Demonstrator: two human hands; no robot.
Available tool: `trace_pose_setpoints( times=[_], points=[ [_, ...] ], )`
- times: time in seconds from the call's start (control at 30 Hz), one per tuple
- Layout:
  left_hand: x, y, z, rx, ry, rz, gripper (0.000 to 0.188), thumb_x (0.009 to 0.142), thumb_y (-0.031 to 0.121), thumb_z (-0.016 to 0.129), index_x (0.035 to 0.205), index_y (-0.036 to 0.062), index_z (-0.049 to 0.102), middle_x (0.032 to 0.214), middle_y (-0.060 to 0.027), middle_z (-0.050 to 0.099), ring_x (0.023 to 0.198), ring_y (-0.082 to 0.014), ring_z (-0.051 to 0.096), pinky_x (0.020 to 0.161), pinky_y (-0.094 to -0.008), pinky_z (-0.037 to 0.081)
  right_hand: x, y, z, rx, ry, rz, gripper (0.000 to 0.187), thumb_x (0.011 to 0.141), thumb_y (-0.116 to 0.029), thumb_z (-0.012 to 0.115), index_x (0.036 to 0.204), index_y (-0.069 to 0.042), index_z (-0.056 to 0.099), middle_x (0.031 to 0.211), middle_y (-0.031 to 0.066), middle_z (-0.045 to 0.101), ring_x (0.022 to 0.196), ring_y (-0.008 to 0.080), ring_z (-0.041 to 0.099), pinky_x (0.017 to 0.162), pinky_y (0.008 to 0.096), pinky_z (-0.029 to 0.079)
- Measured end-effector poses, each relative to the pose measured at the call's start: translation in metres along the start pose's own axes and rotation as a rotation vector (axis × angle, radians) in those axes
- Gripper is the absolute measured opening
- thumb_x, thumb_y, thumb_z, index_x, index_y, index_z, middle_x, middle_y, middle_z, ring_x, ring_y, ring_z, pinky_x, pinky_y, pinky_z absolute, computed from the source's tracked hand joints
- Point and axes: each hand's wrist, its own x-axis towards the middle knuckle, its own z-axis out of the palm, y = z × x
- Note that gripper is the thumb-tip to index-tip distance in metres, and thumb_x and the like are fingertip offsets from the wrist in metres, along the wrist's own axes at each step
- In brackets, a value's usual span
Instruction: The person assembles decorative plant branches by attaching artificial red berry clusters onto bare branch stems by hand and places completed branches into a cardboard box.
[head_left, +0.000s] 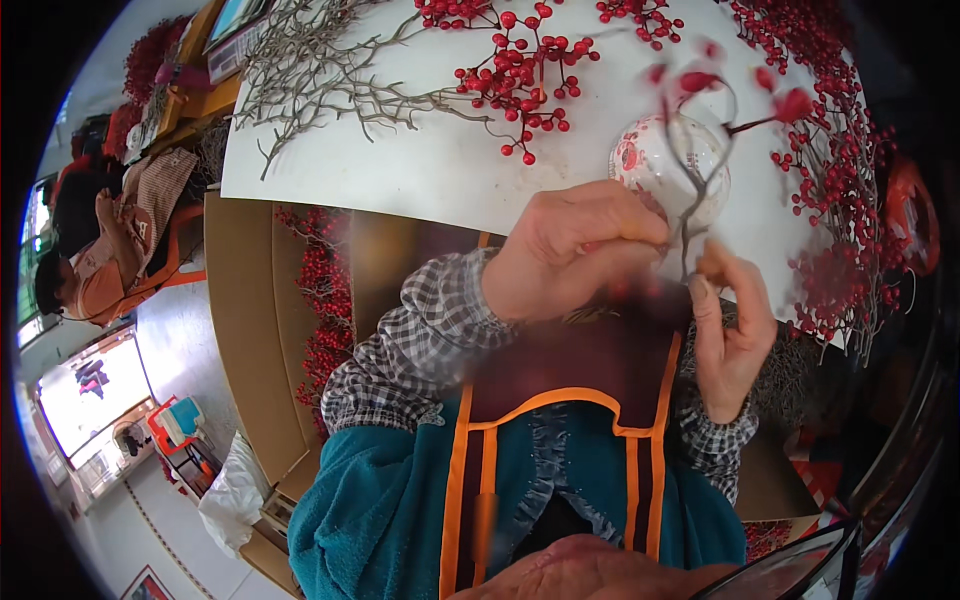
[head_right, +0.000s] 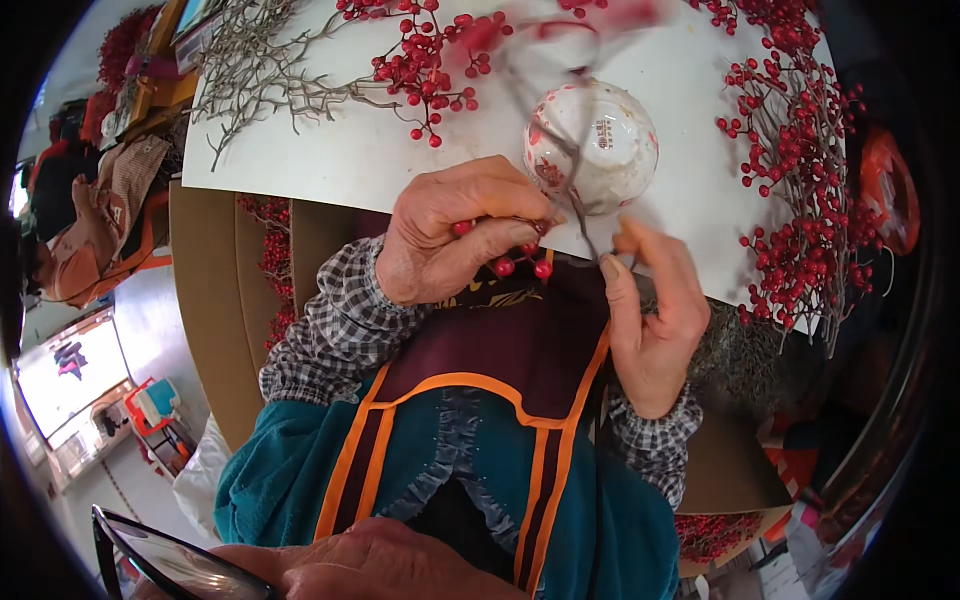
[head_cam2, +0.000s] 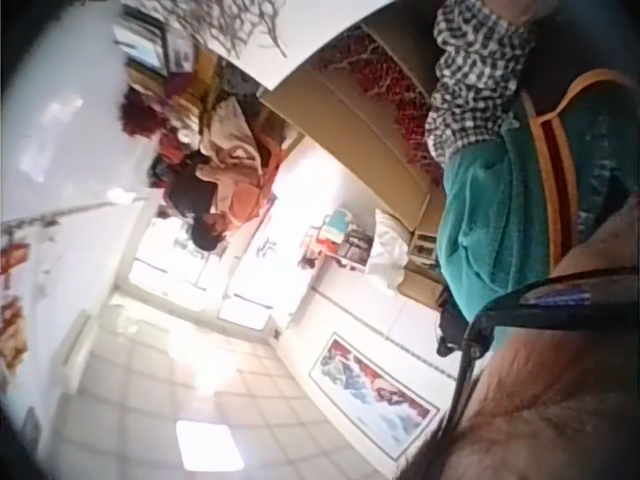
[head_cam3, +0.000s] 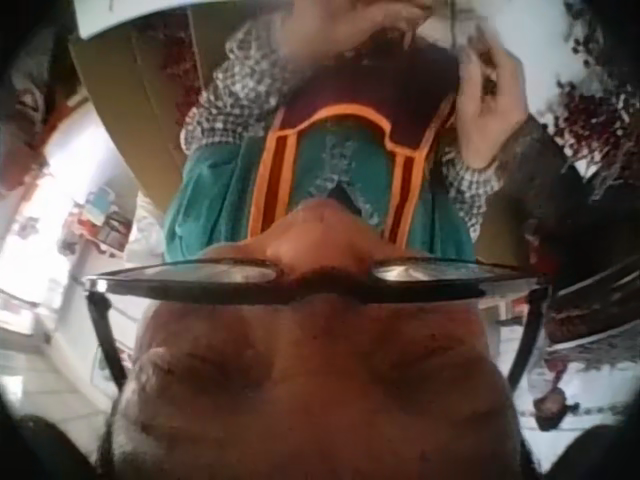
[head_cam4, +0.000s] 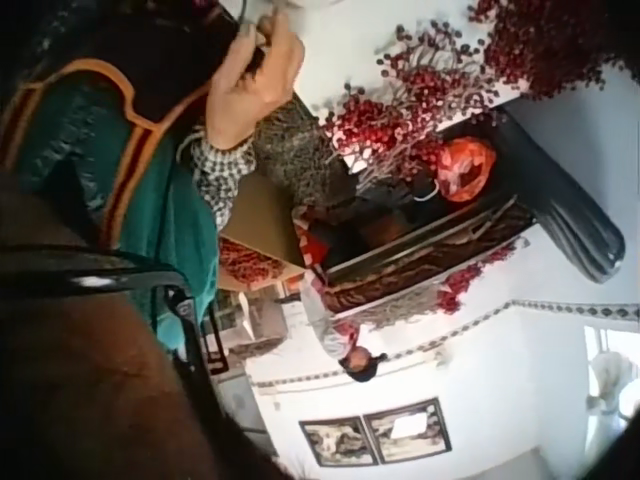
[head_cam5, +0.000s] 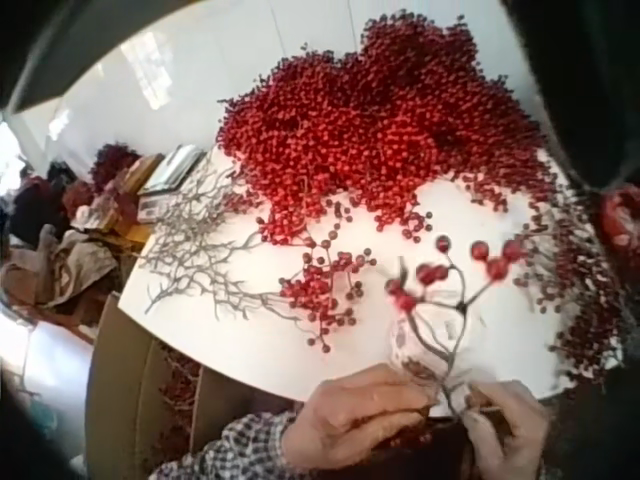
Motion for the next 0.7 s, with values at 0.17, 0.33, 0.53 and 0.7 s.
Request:
trace_pose_setpoints(
  times=[0.17, 0.33, 0.53, 0.7],
  points=[
    [-0.001, 0.004, 0.002, 0.004, -0.003, -0.040, 0.015, 0.091, -0.001, 0.059, 0.105, -0.0051, 0.064, 0.092, -0.0118, 0.065, 0.080, -0.0151, 0.062, 0.070, -0.0264, 0.051, 0.007, 0.004, 0.008, -0.149, 0.109, -0.207, 0.031, 0.086, -0.005, 0.067, 0.116, 0.002, 0.063, 0.096, 0.0142, 0.062, 0.090, 0.0219, 0.060, 0.081, 0.0301, 0.048],
    [0.010, 0.007, 0.002, -0.017, 0.045, -0.147, 0.017, 0.092, 0.003, 0.061, 0.108, -0.0028, 0.064, 0.091, -0.0094, 0.065, 0.080, -0.0133, 0.062, 0.070, -0.0258, 0.050, -0.004, 0.018, 0.011, 0.188, -0.033, 0.018, 0.038, 0.087, -0.006, 0.067, 0.123, 0.002, 0.059, 0.090, 0.0089, 0.061, 0.084, 0.0155, 0.058, 0.080, 0.0282, 0.048],
    [0.029, 0.006, -0.007, 0.346, 0.026, 0.008, 0.021, 0.089, 0.004, 0.066, 0.109, -0.0006, 0.065, 0.091, -0.0095, 0.067, 0.082, -0.0146, 0.064, 0.073, -0.0269, 0.051, -0.006, 0.017, 0.005, 0.251, -0.017, 0.177, 0.040, 0.090, -0.004, 0.064, 0.128, 0.002, 0.055, 0.082, 0.0000, 0.055, 0.077, 0.0074, 0.051, 0.072, 0.0213, 0.043],
    [0.037, 0.007, -0.042, 0.495, 0.157, -0.017, 0.030, 0.082, 0.009, 0.073, 0.110, 0.0004, 0.064, 0.092, -0.0111, 0.068, 0.081, -0.0189, 0.064, 0.073, -0.0292, 0.051, -0.001, 0.033, -0.002, 0.359, 0.233, 0.177, 0.032, 0.092, -0.007, 0.063, 0.123, 0.001, 0.060, 0.082, -0.0030, 0.054, 0.074, 0.0040, 0.047, 0.069, 0.0180, 0.040]
  ],
)
